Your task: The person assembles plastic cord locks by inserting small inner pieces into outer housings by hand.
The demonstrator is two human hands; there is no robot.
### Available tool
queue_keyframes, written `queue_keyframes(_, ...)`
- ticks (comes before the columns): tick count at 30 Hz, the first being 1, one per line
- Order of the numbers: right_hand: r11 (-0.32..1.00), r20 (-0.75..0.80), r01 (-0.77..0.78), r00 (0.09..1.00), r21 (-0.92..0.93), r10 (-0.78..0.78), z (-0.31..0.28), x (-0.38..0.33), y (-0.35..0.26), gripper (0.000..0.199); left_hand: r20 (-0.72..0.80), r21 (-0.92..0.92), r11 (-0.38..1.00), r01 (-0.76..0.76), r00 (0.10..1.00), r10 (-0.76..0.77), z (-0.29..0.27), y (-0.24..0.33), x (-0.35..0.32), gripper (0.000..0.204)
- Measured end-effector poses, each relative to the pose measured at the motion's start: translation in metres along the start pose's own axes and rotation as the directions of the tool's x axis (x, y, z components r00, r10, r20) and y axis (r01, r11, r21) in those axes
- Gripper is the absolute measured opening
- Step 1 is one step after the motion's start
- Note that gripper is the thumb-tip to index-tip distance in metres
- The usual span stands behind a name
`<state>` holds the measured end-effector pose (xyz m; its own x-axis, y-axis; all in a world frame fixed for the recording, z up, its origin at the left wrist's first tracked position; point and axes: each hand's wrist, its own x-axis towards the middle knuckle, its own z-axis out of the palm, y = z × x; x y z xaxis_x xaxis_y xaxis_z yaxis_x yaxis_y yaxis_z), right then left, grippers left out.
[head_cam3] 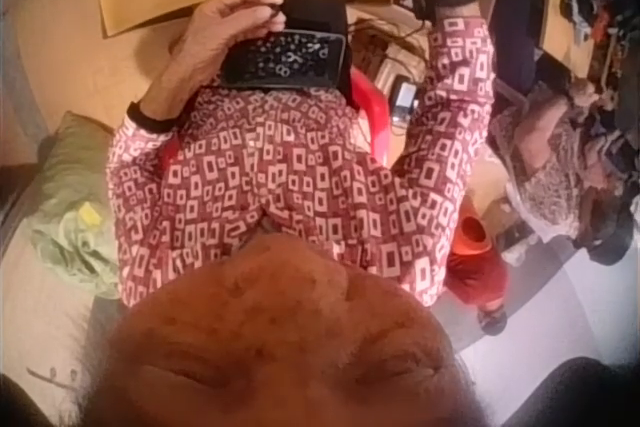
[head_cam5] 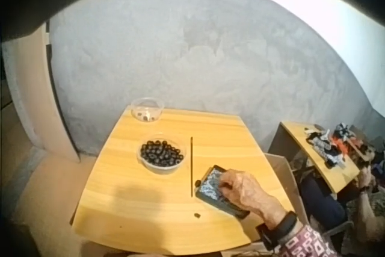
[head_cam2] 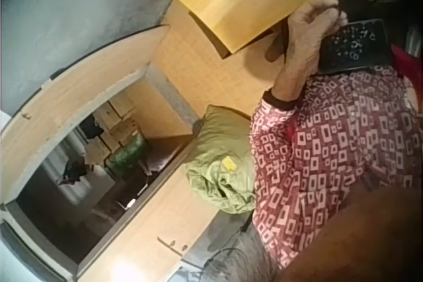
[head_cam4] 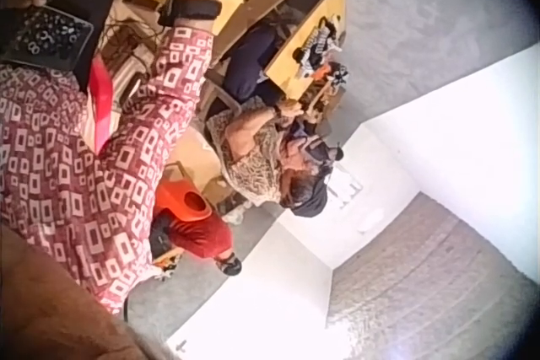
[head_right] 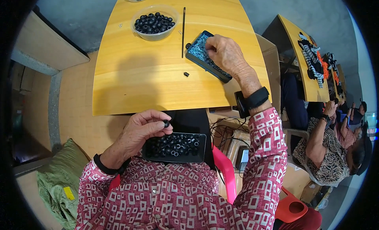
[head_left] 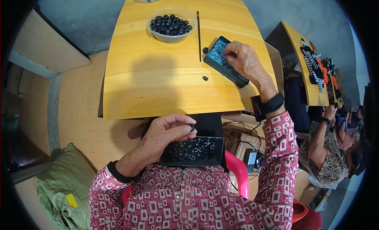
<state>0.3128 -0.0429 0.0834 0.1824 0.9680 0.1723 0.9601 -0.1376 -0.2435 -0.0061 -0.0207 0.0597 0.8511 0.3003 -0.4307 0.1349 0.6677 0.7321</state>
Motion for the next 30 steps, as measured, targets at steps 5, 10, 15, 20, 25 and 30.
queue_keyframes(5, 0.884, -0.002, -0.181, 0.979, 0.43, 0.202, -0.007, -0.008, 0.008, 0.004, 0.012, -0.011, 1.0, 0.001, 1.0, -0.001, 0.0, 0.004, 0.003, 0.022)
queue_keyframes(10, 0.856, -0.011, -0.208, 0.97, 0.473, 0.242, -0.009, -0.013, 0.012, 0.004, 0.018, -0.006, 1.0, -0.001, 1.0, 0.001, 0.004, 0.006, 0.006, 0.021)
queue_keyframes(15, 0.935, -0.017, -0.086, 0.995, 0.343, 0.097, -0.009, -0.013, 0.002, 0.011, 0.01, 0.018, 1.0, -0.009, 1.0, 0.009, 0.007, 0.007, 0.006, 0.02)
queue_keyframes(20, 0.998, 0.017, 0.039, 0.999, -0.044, -0.038, -0.01, -0.004, -0.009, 0.019, 0.017, 0.027, 1.0, -0.014, 1.0, 0.013, 0.012, 0.009, 0.007, 0.021)
queue_keyframes(25, 0.996, -0.047, 0.013, 0.999, 0.087, -0.008, -0.009, -0.01, 0.0, 0.015, 0.008, 0.025, 1.0, -0.011, 1.0, 0.01, 0.011, 0.01, 0.009, 0.02)
queue_keyframes(30, 0.968, -0.089, -0.008, 0.996, 0.251, 0.031, -0.007, -0.016, 0.004, 0.011, 0.003, 0.008, 1.0, -0.009, 1.0, 0.008, 0.009, 0.008, 0.011, 0.02)
